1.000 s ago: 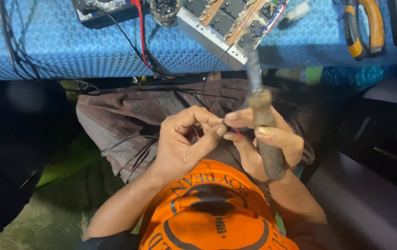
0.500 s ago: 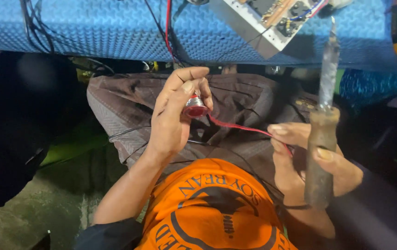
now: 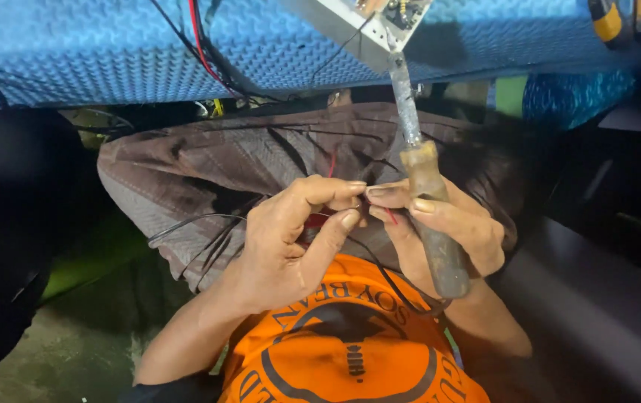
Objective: Soldering multiple wires onto a circuit board containing electronic components.
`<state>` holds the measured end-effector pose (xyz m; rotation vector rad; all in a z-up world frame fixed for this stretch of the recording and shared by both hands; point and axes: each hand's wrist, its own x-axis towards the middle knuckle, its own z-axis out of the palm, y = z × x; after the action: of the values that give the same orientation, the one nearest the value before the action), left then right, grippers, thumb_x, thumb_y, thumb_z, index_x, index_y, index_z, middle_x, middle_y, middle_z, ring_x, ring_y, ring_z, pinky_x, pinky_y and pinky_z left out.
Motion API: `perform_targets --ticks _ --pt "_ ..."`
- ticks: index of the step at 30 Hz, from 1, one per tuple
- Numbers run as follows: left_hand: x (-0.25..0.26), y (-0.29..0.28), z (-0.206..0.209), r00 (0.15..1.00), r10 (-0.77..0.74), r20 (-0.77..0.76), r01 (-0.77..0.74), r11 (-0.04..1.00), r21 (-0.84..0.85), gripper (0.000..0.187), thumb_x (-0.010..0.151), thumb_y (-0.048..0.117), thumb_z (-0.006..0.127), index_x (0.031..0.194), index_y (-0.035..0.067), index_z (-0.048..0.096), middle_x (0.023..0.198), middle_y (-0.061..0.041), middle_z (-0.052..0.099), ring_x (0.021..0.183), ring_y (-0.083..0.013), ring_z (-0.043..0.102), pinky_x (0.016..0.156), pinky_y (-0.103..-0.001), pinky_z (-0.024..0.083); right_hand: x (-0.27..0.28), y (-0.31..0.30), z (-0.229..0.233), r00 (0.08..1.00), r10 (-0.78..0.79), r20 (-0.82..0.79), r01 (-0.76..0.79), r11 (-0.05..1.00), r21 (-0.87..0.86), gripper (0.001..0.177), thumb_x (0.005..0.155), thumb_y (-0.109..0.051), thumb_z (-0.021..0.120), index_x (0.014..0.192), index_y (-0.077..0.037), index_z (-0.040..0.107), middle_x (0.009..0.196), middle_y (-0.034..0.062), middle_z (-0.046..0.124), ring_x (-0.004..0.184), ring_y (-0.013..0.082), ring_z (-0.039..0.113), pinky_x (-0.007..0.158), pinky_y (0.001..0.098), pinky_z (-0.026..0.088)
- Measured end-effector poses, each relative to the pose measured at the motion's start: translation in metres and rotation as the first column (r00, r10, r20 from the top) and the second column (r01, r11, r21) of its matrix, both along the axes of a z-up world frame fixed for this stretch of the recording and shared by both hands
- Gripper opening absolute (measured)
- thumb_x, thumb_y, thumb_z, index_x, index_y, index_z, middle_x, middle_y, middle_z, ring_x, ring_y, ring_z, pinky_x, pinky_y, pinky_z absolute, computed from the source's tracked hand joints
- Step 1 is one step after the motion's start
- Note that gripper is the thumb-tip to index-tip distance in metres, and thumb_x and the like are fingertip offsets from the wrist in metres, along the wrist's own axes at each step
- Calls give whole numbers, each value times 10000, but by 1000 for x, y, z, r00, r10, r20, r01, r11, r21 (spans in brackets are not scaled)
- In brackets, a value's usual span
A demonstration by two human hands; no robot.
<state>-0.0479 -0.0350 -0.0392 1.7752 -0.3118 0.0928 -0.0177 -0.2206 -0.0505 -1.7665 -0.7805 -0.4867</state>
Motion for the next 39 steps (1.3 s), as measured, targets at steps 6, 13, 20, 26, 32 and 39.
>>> perform_targets --ticks 6,13,20,26,32,39 --pt "5 3 -1 987 -152 53 155 986 -68 260 1096 43 492 1336 -53 463 1041 -148 634 904 -222 733 779 -293 657 0 -2 7 997 54 -59 -54 999 -7 343 976 78 704 1190 -60 474 1023 297 708 895 356 800 824 392 712" --pt "6 6 1 978 -206 23 207 978 -9 270 1071 12 520 1328 -50 463 1183 -170 622 929 -236 796 858 -320 688 3 -7 0 997 77 -15 -77 997 -4 383 901 76 807 1136 -55 535 1005 229 735 903 342 804 819 380 694" --pt "3 3 4 988 -132 -83 131 991 -14 248 1077 130 509 1295 13 501 963 -80 676 785 -141 694 691 -257 590 0 -15 -2 994 107 39 -104 993 -61 297 993 11 693 1183 -108 497 1019 205 703 867 291 763 791 359 668" --pt "1 7 -1 983 -113 -142 103 992 -77 191 1030 136 530 1054 54 701 899 -57 702 735 -141 624 663 -270 487 -10 -19 -1 996 46 76 -38 994 -99 337 993 25 685 1201 -141 477 1007 222 689 827 308 743 732 361 647" --pt "-7 -1 -2 976 -36 -213 -1 986 -169 106 991 82 654 1068 70 726 901 -34 699 723 -92 563 677 -250 474 -10 -12 -4 994 68 84 -63 996 -60 305 990 24 692 1180 -118 501 1038 240 681 882 322 741 786 382 681" --pt "-10 -1 -7 990 82 -114 -104 972 -210 51 971 100 710 991 55 722 866 -77 696 750 -169 608 715 -293 505 -6 -5 -12 988 68 141 -74 997 34 412 927 160 735 1186 -100 546 1101 245 675 891 327 750 720 336 694"
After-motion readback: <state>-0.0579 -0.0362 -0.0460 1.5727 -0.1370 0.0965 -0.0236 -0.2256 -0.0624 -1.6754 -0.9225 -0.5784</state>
